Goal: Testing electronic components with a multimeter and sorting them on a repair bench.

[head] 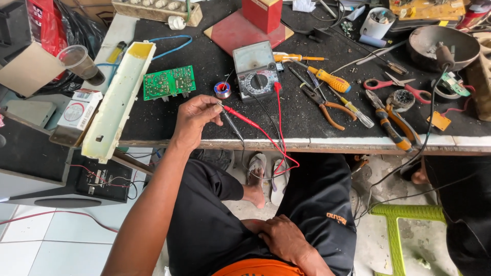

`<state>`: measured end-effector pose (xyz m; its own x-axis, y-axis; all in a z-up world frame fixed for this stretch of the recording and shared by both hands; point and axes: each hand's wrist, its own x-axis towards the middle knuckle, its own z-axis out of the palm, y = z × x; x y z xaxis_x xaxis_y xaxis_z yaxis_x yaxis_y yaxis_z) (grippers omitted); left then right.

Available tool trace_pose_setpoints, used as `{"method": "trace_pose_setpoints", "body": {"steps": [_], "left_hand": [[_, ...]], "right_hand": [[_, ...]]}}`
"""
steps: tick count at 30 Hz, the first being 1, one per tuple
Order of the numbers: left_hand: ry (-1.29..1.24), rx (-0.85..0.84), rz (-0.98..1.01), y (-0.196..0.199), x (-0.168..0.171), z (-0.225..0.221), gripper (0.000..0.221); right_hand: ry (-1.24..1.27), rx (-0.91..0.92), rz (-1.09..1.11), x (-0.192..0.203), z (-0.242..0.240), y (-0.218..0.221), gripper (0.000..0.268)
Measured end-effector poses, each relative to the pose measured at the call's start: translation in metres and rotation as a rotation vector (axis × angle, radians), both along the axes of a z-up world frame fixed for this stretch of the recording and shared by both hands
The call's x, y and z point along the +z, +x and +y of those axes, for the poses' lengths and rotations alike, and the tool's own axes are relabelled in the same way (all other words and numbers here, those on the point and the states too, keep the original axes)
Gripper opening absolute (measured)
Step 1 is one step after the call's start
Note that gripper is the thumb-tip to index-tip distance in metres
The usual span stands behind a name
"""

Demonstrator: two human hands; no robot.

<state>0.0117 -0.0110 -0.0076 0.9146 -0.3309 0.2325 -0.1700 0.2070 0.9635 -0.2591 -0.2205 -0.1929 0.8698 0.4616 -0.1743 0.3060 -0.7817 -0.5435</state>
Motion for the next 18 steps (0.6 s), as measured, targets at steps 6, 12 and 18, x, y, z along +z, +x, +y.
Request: {"method": "trace_pose_setpoints", "body": {"steps": [6, 12, 18], "left_hand": [[-0.018, 0.006, 0.029, 0.002, -0.002, -0.001, 0.014], [-0.021, 0.014, 0.034, 0.003, -0.003, 0.001, 0.014], [-0.003, 0.026, 0.008, 0.004, 0.001, -0.002, 0.014]], "right_hand": [[0.039, -0.02, -0.002, 0.005, -0.003, 0.0, 0.027], [0.079, -0.027, -0.038, 0.005, -0.001, -0.001, 0.028], [0.091, -0.06, -0.001, 0.011, 0.003, 0.002, 0.026]]}}
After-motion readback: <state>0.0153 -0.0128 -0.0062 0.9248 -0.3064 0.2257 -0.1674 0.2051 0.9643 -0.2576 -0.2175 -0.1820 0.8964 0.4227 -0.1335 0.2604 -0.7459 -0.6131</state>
